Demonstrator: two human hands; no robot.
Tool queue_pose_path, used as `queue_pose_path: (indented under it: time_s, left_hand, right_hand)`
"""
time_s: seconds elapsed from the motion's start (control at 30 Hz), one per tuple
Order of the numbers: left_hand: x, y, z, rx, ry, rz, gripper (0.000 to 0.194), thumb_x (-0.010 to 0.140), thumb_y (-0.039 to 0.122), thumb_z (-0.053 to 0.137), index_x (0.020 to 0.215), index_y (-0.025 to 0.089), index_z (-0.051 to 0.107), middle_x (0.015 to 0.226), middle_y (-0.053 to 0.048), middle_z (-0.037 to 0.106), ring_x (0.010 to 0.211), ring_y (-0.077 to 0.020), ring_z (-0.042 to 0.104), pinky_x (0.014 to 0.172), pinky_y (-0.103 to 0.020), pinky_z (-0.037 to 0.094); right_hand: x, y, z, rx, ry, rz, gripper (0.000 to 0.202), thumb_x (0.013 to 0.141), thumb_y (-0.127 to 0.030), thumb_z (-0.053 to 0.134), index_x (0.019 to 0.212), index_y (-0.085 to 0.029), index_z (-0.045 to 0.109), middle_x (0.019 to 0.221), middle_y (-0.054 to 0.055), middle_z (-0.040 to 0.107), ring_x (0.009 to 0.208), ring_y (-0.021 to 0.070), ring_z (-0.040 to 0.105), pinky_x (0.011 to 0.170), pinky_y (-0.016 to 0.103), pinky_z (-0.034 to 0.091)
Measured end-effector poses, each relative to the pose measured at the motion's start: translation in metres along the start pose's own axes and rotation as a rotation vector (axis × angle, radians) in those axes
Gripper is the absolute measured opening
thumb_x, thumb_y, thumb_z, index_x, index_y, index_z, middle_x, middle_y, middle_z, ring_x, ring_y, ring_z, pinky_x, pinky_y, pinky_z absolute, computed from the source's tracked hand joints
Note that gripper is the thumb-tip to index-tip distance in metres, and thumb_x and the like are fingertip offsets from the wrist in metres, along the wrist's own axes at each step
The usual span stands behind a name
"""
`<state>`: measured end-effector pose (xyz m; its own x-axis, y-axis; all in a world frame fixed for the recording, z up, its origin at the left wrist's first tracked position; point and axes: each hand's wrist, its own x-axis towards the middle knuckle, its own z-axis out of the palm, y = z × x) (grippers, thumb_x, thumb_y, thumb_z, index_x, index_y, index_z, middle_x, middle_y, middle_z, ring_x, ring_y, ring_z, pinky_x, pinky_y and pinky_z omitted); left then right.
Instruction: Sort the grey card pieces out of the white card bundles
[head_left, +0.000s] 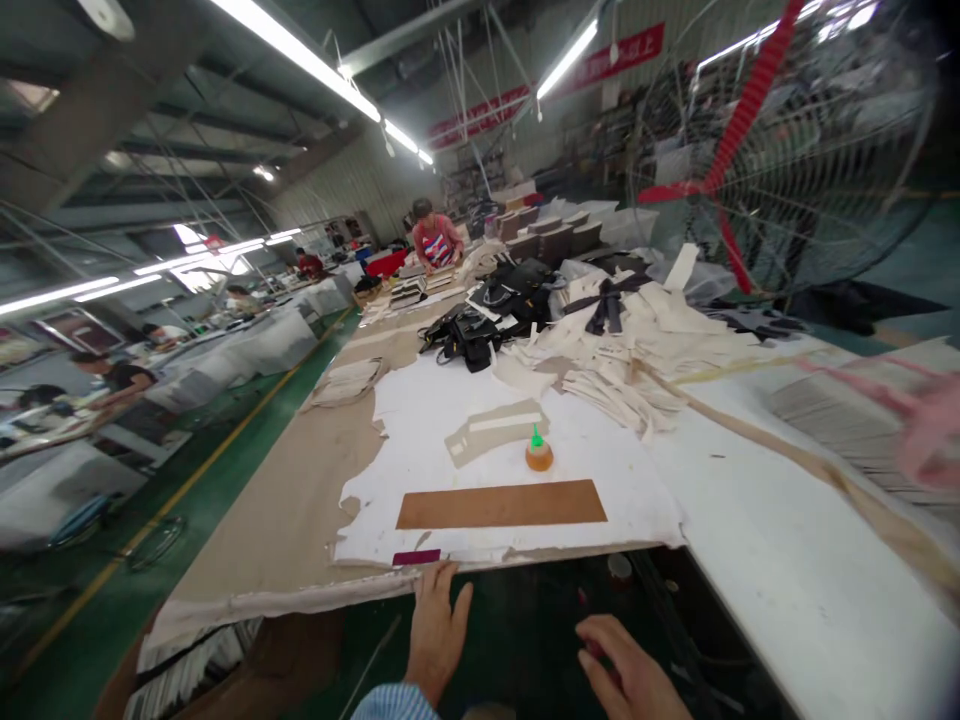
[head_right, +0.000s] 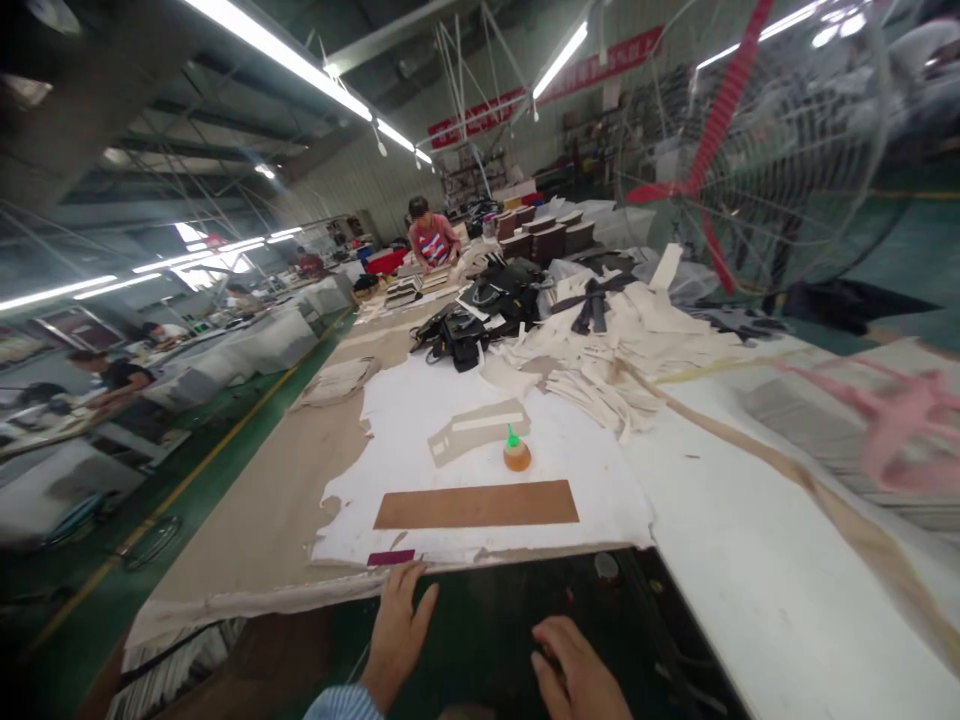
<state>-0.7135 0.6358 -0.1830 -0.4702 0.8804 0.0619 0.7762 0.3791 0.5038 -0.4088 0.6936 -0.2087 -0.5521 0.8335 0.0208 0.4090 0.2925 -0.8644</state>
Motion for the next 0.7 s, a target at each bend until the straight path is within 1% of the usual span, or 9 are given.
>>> queue_pose_path:
  time_s: [0.1, 0.17, 0.23, 0.3, 0.4, 0.5, 0.57, 0.63, 0.7]
  left_hand:
    - [0.066, 0.0, 0.035, 0.128, 0.123, 0.09, 0.044, 0.098, 0.034, 0.048, 0.133, 0.012, 0.065, 0.139, -0.018, 0.061, 0.133, -0.0342, 0.055, 0.119, -0.06, 0.043]
    - [0.097, -0.005, 0.058, 0.2, 0.17, 0.106, 0.047, 0.1, 0.032, 0.047, 0.138, 0.009, 0.061, 0.144, -0.021, 0.057, 0.137, -0.0355, 0.052, 0.119, -0.061, 0.043]
    - [0.116, -0.012, 0.077, 0.239, 0.177, 0.086, 0.048, 0.1, 0.032, 0.049, 0.14, 0.007, 0.059, 0.145, -0.023, 0.057, 0.139, -0.0365, 0.051, 0.119, -0.061, 0.045]
    - [0.124, -0.02, 0.092, 0.257, 0.171, 0.054, 0.049, 0.099, 0.033, 0.05, 0.14, 0.008, 0.06, 0.145, -0.022, 0.059, 0.138, -0.0374, 0.052, 0.116, -0.062, 0.047]
    - [0.125, -0.031, 0.102, 0.281, 0.181, 0.055, 0.05, 0.101, 0.037, 0.051, 0.143, 0.012, 0.059, 0.146, -0.02, 0.061, 0.14, -0.0369, 0.052, 0.117, -0.06, 0.047]
    - [0.122, -0.036, 0.102, 0.28, 0.19, 0.088, 0.049, 0.101, 0.036, 0.051, 0.143, 0.013, 0.06, 0.148, -0.018, 0.061, 0.142, -0.0355, 0.051, 0.118, -0.057, 0.047]
    - [0.121, -0.038, 0.1, 0.281, 0.191, 0.084, 0.049, 0.1, 0.035, 0.052, 0.142, 0.013, 0.062, 0.147, -0.018, 0.062, 0.142, -0.0355, 0.052, 0.117, -0.057, 0.048]
    - [0.121, -0.039, 0.097, 0.29, 0.189, 0.07, 0.049, 0.1, 0.035, 0.052, 0.143, 0.014, 0.062, 0.148, -0.017, 0.062, 0.142, -0.0356, 0.052, 0.117, -0.057, 0.048]
    - [0.121, -0.04, 0.094, 0.299, 0.18, 0.068, 0.049, 0.1, 0.035, 0.052, 0.144, 0.016, 0.061, 0.149, -0.016, 0.062, 0.143, -0.0357, 0.052, 0.117, -0.056, 0.049]
  right_hand:
    - [0.067, 0.06, -0.023, -0.202, 0.268, 0.009, 0.047, 0.102, -0.047, 0.042, 0.124, -0.015, 0.069, 0.129, 0.017, 0.07, 0.123, 0.0303, 0.066, 0.107, 0.049, 0.057]
    - [0.107, 0.091, -0.034, -0.323, 0.371, -0.055, 0.053, 0.103, -0.048, 0.039, 0.129, -0.01, 0.065, 0.134, 0.02, 0.067, 0.128, 0.0334, 0.062, 0.112, 0.054, 0.052]
    - [0.141, 0.112, -0.041, -0.45, 0.41, -0.098, 0.056, 0.105, -0.046, 0.035, 0.136, -0.006, 0.061, 0.14, 0.022, 0.063, 0.132, 0.036, 0.058, 0.111, 0.057, 0.051]
    - [0.164, 0.124, -0.042, -0.579, 0.434, -0.093, 0.058, 0.105, -0.044, 0.032, 0.14, -0.005, 0.058, 0.146, 0.024, 0.059, 0.134, 0.0396, 0.056, 0.108, 0.061, 0.05]
    - [0.179, 0.132, -0.035, -0.708, 0.423, -0.103, 0.056, 0.104, -0.036, 0.031, 0.144, -0.005, 0.055, 0.153, 0.025, 0.054, 0.138, 0.0428, 0.052, 0.112, 0.067, 0.042]
    - [0.18, 0.133, -0.027, -0.758, 0.386, -0.14, 0.057, 0.102, -0.032, 0.037, 0.151, -0.004, 0.047, 0.159, 0.026, 0.046, 0.146, 0.0444, 0.044, 0.119, 0.068, 0.032]
    - [0.178, 0.133, -0.024, -0.761, 0.382, -0.152, 0.063, 0.1, -0.031, 0.039, 0.158, -0.006, 0.038, 0.161, 0.026, 0.044, 0.148, 0.0456, 0.041, 0.12, 0.069, 0.03]
    - [0.177, 0.134, -0.022, -0.743, 0.374, -0.161, 0.067, 0.1, -0.031, 0.039, 0.164, -0.012, 0.03, 0.16, 0.024, 0.046, 0.147, 0.0453, 0.043, 0.119, 0.07, 0.031]
    - [0.178, 0.136, -0.021, -0.718, 0.369, -0.159, 0.069, 0.099, -0.033, 0.039, 0.165, -0.017, 0.029, 0.159, 0.021, 0.049, 0.146, 0.0449, 0.045, 0.118, 0.071, 0.032]
